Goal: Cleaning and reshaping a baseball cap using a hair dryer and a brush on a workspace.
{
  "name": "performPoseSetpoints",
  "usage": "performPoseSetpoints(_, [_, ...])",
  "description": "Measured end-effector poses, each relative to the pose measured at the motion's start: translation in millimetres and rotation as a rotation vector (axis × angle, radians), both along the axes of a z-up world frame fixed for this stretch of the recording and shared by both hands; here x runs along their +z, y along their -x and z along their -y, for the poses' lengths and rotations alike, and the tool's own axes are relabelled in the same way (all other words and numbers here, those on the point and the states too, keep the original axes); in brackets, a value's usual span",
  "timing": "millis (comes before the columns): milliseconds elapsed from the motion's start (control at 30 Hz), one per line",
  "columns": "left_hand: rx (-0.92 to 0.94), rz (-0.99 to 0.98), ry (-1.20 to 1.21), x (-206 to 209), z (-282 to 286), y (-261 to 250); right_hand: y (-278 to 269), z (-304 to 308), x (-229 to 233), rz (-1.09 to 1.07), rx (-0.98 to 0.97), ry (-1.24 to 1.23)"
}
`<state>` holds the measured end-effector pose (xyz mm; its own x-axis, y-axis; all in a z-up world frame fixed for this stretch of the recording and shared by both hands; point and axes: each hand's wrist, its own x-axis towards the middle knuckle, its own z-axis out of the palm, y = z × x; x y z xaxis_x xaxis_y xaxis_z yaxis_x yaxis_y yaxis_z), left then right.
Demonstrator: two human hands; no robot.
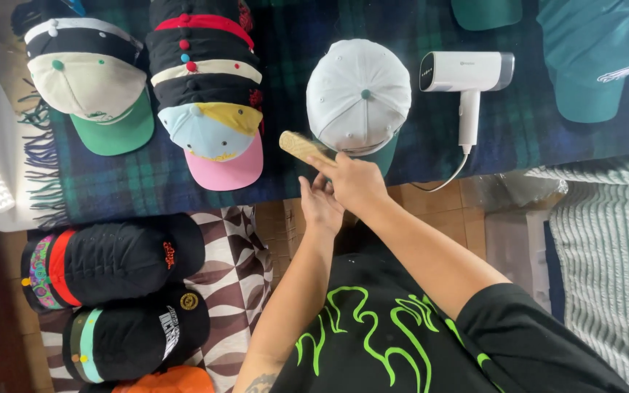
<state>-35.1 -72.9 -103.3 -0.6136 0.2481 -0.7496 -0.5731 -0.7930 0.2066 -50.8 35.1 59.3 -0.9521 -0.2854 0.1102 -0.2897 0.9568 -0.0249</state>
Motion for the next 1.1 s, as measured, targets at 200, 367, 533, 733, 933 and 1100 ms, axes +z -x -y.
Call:
performPoseSetpoints(200, [0.046,0.020,-0.009,64.0,6.6,0.4,-80.9,-110.0,-14.3,-0.055,-0.084,-0.033])
performPoseSetpoints(367, [0.027,-0.024,-0.006,64.0,9.3,-4.9,-163.5,-232.3,-50.7,-0.027,-0.486,-0.009])
performPoseSetpoints(533, [0.033,-0.031,-0.002,65.6,7.8,-4.1,-116.0,-146.0,-6.9,-0.076,-0.166,0.200])
performPoseSetpoints(733, [0.068,-0.028,-0.041,49.1,3.0,-8.4,-29.9,-29.1,42.3,-0.254,0.213,-0.029])
performPoseSetpoints(933, [0.114,-0.011,-0.113,61.2,6.6,-16.7,-28.0,-23.3,56.2,0.385,0.048,-0.148])
performPoseSetpoints(1100, [0.172,0.038,-0.140,89.8,11.3,-15.3,-54.8,-58.0,37.6,0.397,0.110,-0.017])
